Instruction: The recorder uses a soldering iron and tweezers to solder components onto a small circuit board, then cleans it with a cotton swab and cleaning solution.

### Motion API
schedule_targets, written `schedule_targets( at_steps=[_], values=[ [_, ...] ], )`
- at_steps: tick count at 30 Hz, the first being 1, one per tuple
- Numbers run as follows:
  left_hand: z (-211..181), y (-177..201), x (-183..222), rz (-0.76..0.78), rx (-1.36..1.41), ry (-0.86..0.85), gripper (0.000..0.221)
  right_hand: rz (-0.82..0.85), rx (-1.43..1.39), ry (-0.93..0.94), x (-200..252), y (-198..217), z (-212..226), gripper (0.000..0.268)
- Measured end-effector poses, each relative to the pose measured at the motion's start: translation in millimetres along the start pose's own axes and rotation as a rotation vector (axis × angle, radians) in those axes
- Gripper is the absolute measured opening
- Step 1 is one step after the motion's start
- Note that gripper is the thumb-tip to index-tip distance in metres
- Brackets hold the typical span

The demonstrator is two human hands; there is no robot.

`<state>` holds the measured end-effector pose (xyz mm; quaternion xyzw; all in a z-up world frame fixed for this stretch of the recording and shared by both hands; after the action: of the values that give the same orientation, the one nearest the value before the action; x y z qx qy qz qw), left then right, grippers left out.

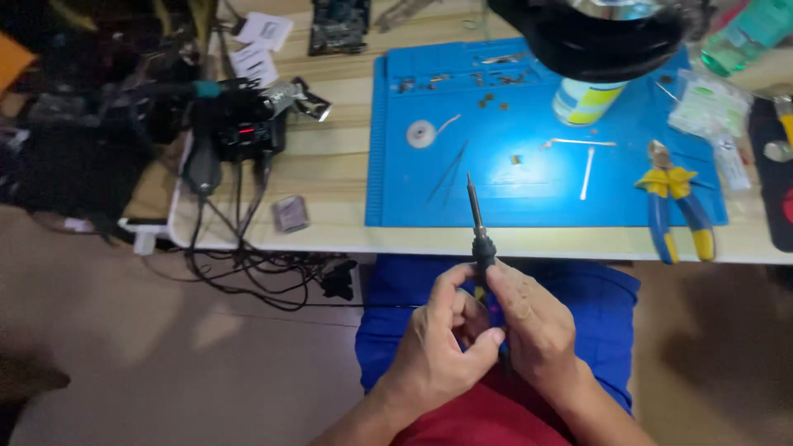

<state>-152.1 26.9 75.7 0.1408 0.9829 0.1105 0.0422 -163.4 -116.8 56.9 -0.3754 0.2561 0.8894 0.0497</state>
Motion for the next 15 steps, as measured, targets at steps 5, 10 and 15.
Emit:
schedule_targets(
  at_steps=[5, 10, 15],
  values=[
    [5, 8, 29, -0.117, -0.084, 0.028, 0.070, 0.030, 0.056, 0.136, -2, -10, 25, 0.042],
    [14, 24, 44, -0.154, 0.007, 0.025, 0.069, 0.046, 0.083, 0.207, 4, -12, 30, 0.040],
    [47, 86, 54, -0.268, -0.042, 0.092, 0.058, 0.128, 0.100, 0.069, 33, 9, 1, 0.036]
  ],
)
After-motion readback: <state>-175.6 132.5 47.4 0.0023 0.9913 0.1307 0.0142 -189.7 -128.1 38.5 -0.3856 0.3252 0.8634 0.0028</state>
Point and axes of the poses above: each hand's wrist, its own x-axis away from the middle knuckle, its own y-axis out of the back of the hand, z = x × y, the point moved 6 cm from there along -x, towards the middle knuckle, and after that the axes turned 2 degrees about -z, right-handed, at the moved point
